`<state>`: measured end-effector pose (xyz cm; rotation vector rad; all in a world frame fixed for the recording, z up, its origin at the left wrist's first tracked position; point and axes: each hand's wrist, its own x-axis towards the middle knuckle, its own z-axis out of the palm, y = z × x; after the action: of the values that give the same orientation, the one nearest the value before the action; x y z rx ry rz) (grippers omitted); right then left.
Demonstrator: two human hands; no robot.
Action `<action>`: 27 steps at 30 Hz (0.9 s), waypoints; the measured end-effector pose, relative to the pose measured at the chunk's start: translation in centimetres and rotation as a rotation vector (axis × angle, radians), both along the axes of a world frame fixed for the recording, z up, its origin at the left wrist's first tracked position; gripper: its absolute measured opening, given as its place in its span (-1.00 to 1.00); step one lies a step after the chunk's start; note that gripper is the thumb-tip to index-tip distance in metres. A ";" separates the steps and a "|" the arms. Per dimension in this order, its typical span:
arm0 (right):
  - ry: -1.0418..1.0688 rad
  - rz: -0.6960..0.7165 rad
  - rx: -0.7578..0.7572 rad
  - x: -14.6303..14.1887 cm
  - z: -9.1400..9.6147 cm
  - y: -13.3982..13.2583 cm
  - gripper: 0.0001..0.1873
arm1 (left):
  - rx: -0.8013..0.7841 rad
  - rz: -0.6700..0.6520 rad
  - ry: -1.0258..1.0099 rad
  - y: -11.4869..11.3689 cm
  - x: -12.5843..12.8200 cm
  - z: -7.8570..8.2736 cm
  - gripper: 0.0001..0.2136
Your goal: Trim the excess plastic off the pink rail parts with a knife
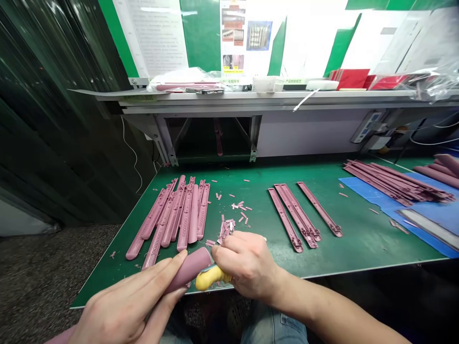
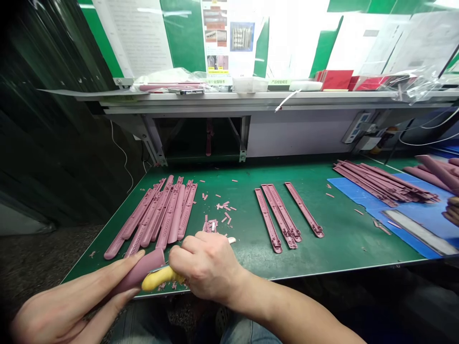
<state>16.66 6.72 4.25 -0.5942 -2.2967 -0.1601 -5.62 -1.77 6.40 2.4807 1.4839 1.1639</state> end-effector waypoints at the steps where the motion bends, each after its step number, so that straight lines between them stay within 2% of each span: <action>1: 0.010 -0.023 -0.002 -0.1 0.0 0.1 -0.55 | -0.008 -0.005 0.063 -0.1 0.2 0.2 -0.44; 5: 0.032 -0.072 -0.013 -0.3 0.0 0.5 -0.53 | -0.005 0.012 0.165 -0.4 0.5 0.6 -0.41; 10: 0.020 -0.059 0.021 -0.4 -0.4 0.6 -0.61 | -0.015 0.108 0.158 -0.5 1.0 -0.4 -0.48; 14: 0.025 -0.092 0.038 -0.9 -0.9 0.7 -0.61 | -0.039 0.180 0.121 -0.4 1.2 -1.3 -0.53; 19: 0.076 -0.184 0.027 -1.5 -1.3 1.0 -0.60 | -0.109 0.222 0.070 -0.3 1.0 -2.2 -0.49; 25: 0.017 -0.168 0.067 -1.8 -2.4 1.8 -0.64 | -0.142 0.259 0.001 0.2 1.2 -2.9 -0.53; 27: 0.020 -0.147 0.026 -1.9 -2.7 2.1 -0.62 | -0.194 0.289 -0.077 0.5 1.4 -3.3 -0.57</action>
<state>14.78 8.77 1.53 -0.7485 -2.2278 -0.2531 -4.19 -1.27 3.09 2.1245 1.8795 1.0755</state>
